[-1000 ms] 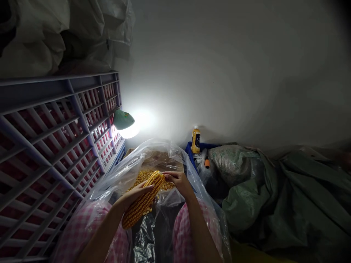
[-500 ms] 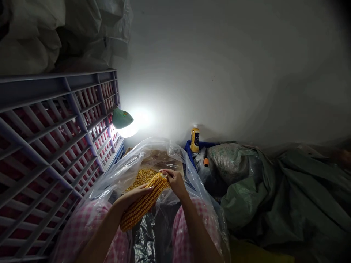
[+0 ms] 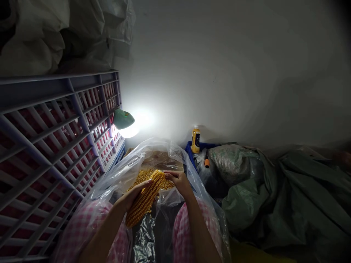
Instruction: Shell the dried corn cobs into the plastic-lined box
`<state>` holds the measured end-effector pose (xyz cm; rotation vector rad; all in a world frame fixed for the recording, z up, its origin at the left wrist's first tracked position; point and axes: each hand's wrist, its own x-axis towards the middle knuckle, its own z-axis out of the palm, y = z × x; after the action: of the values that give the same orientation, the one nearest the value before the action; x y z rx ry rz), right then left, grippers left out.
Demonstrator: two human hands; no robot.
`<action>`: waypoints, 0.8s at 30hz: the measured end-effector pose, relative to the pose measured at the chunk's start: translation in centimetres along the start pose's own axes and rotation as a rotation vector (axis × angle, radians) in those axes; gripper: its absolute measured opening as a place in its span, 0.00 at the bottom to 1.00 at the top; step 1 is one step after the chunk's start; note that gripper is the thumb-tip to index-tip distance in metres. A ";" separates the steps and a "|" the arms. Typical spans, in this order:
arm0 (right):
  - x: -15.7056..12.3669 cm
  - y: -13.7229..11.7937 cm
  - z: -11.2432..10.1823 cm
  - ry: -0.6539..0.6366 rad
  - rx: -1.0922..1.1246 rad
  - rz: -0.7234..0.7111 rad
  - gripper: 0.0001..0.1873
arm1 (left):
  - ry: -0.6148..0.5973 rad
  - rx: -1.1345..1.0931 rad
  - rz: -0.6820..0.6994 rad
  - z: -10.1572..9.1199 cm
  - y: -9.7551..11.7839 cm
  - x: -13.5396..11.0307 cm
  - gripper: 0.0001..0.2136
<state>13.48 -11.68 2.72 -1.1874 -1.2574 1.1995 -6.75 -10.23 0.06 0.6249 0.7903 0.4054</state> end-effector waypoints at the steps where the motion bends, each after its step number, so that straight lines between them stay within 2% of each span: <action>1: -0.1 0.0 -0.1 0.001 -0.027 -0.004 0.18 | -0.005 -0.004 0.003 -0.1 -0.1 0.0 0.24; 5: -0.4 0.0 -0.3 0.005 -0.132 -0.030 0.16 | 0.006 -0.018 -0.012 0.2 0.0 -0.6 0.24; 10: -0.5 0.3 0.2 0.062 -0.242 -0.093 0.13 | 0.157 0.022 -0.058 1.7 0.5 -1.7 0.24; 12: -0.4 0.6 0.4 0.099 -0.259 -0.106 0.12 | 0.175 0.033 -0.071 2.0 0.6 -1.7 0.24; 16: -0.1 0.9 0.6 0.159 -0.188 -0.086 0.17 | 0.110 -0.002 -0.041 1.7 0.3 -1.0 0.24; 19: 0.1 0.9 0.7 0.142 -0.071 -0.050 0.23 | 0.055 -0.049 -0.014 1.1 0.0 -0.4 0.25; 24: 0.3 0.8 0.6 0.096 0.011 -0.017 0.25 | 0.053 -0.032 0.029 0.4 -0.5 0.1 0.22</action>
<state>12.92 -11.38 1.92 -1.2101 -1.1852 1.1228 -6.34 -10.75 -0.10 0.5979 0.8246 0.4623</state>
